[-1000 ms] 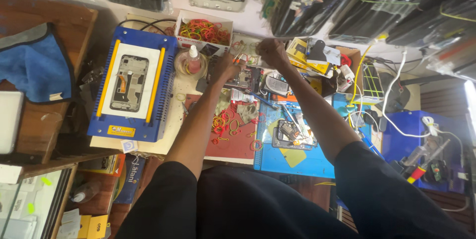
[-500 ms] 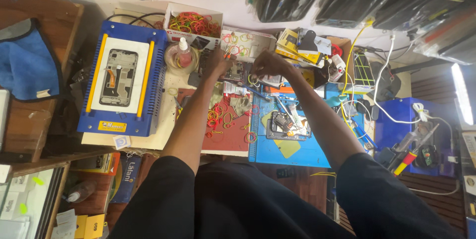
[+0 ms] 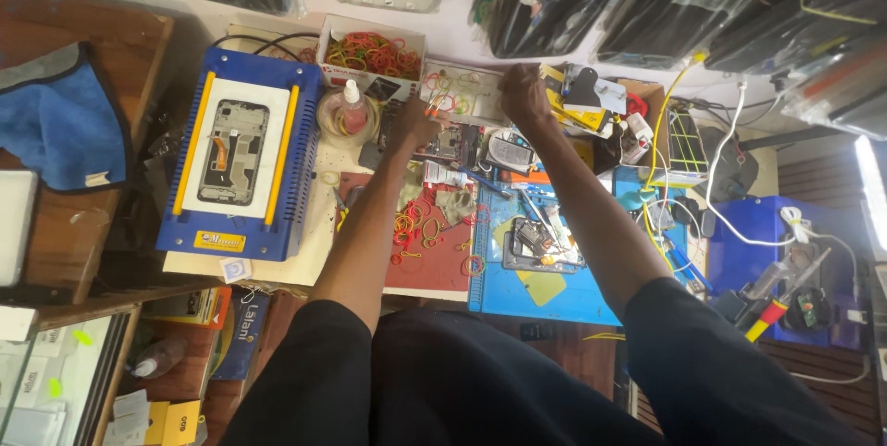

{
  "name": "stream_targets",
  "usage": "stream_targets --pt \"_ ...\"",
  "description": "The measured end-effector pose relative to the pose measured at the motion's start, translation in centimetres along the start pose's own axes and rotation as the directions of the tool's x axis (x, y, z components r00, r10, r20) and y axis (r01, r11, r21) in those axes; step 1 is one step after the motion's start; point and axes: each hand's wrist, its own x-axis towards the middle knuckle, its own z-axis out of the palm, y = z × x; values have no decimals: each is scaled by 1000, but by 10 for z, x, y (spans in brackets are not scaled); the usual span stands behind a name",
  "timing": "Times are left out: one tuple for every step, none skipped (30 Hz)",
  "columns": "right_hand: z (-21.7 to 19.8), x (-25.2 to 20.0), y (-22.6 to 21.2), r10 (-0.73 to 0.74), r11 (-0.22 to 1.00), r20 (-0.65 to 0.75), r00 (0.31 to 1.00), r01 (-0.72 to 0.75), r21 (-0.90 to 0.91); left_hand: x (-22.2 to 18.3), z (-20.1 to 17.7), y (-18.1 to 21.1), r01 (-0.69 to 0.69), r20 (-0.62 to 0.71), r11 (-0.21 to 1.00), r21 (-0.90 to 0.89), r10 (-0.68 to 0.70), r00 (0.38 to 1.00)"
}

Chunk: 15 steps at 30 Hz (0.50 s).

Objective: The person uses a heating plate and a thin metal tool to separate a phone screen, then handles various phone components, batteries, and rubber bands while working at a repair bench.

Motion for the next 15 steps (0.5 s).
stream_targets --pt "2 -4 1 -46 999 -39 998 47 7 4 2 -4 -20 -5 1000 17 20 1000" --pt "6 -8 0 -104 994 -79 991 105 11 10 4 -9 -40 -11 999 36 41 999" --pt "9 -12 -2 -161 986 -129 978 164 12 14 5 -13 -60 -17 997 54 61 998" --pt "14 -17 -5 -272 961 -194 943 275 -9 18 6 -16 -194 -85 973 125 205 975" --pt "18 -19 -9 -365 928 -252 896 373 -18 22 8 -19 -316 -140 926 204 348 927" --pt "24 -21 -14 -439 892 -299 847 451 -30 24 8 -22 -425 -175 858 290 484 857" --pt "28 -19 -19 -427 890 -241 872 452 57 26 5 -24 -465 -176 848 256 514 840" --pt "28 -18 -22 -406 888 -144 902 427 173 26 6 -24 -505 -175 836 217 542 822" --pt "27 -15 -24 -369 879 -43 928 364 309 24 7 -24 -543 -175 821 177 569 803" --pt "21 -13 -24 -209 941 27 977 194 277 21 8 -23 -398 -136 910 117 412 901" --pt "14 -9 -23 -41 973 91 995 19 231 17 8 -22 -237 -84 969 65 242 967" --pt "10 -5 -25 130 972 142 981 -154 179 15 4 -20 -68 -25 997 27 69 997" --pt "6 -3 -26 92 976 123 988 -114 185 14 1 -17 -69 -17 997 30 69 997" --pt "0 -4 -22 57 980 103 993 -75 187 14 1 -14 -71 -6 997 32 71 997" --pt "-2 -5 -19 21 982 83 996 -36 188 13 1 -11 -73 4 997 34 73 997"
